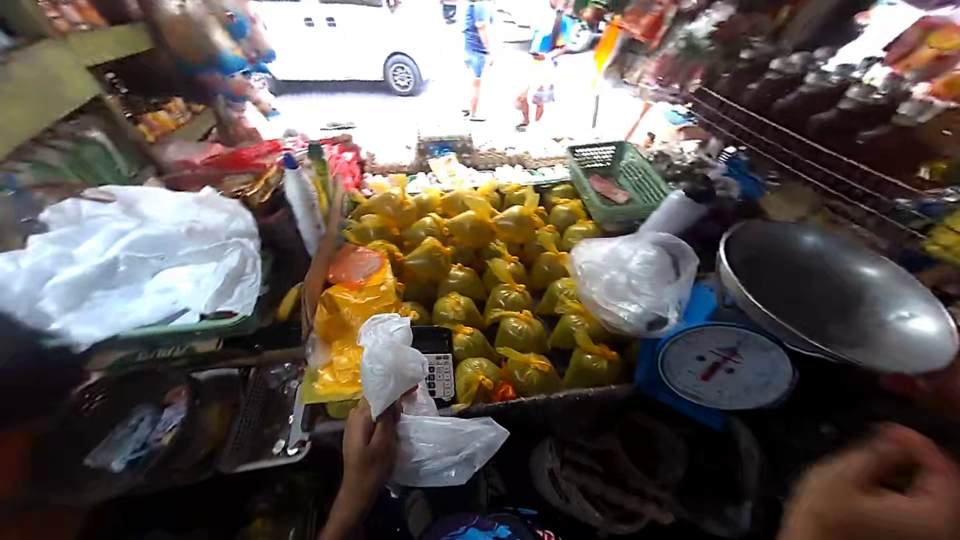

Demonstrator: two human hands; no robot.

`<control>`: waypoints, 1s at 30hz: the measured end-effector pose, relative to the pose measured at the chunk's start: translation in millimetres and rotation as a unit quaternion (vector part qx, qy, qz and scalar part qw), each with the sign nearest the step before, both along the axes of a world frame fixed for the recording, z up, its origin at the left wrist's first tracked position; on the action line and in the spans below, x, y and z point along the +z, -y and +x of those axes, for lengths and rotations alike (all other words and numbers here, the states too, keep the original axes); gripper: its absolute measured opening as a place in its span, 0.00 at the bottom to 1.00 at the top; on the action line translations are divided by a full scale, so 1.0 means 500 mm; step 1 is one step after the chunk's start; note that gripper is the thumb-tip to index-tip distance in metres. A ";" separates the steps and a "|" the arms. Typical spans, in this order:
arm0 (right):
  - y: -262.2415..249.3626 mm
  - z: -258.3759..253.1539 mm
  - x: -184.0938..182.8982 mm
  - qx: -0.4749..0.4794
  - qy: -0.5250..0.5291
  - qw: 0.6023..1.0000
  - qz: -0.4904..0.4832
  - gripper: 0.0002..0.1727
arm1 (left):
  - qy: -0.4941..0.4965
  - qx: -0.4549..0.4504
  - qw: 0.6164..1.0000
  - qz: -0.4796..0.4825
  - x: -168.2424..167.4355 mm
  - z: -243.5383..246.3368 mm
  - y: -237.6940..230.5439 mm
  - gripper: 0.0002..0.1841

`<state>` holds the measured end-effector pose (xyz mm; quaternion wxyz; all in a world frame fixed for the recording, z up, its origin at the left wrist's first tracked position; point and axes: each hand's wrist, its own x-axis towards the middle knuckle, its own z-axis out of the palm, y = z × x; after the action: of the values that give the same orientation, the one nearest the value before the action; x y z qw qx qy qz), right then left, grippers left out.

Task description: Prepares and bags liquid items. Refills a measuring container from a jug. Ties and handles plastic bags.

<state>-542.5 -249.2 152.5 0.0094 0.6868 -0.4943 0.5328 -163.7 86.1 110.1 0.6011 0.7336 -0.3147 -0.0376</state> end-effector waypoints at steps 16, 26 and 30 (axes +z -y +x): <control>-0.393 0.718 0.016 0.782 -0.256 0.529 0.206 0.21 | 0.023 0.213 0.974 -0.067 0.032 -0.003 -0.079 0.10; -0.338 0.696 0.070 0.841 -0.304 0.407 0.184 0.20 | 0.117 0.032 0.976 0.179 0.145 -0.101 -0.214 0.08; -0.385 0.738 0.101 0.920 -0.137 0.237 0.283 0.05 | -0.045 0.059 0.990 -0.118 0.206 -0.123 -0.204 0.07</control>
<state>-173.4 -56.8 202.8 -0.6143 0.6924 0.3653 -0.0987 -225.2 188.3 213.0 0.6984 0.6722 -0.2457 0.0020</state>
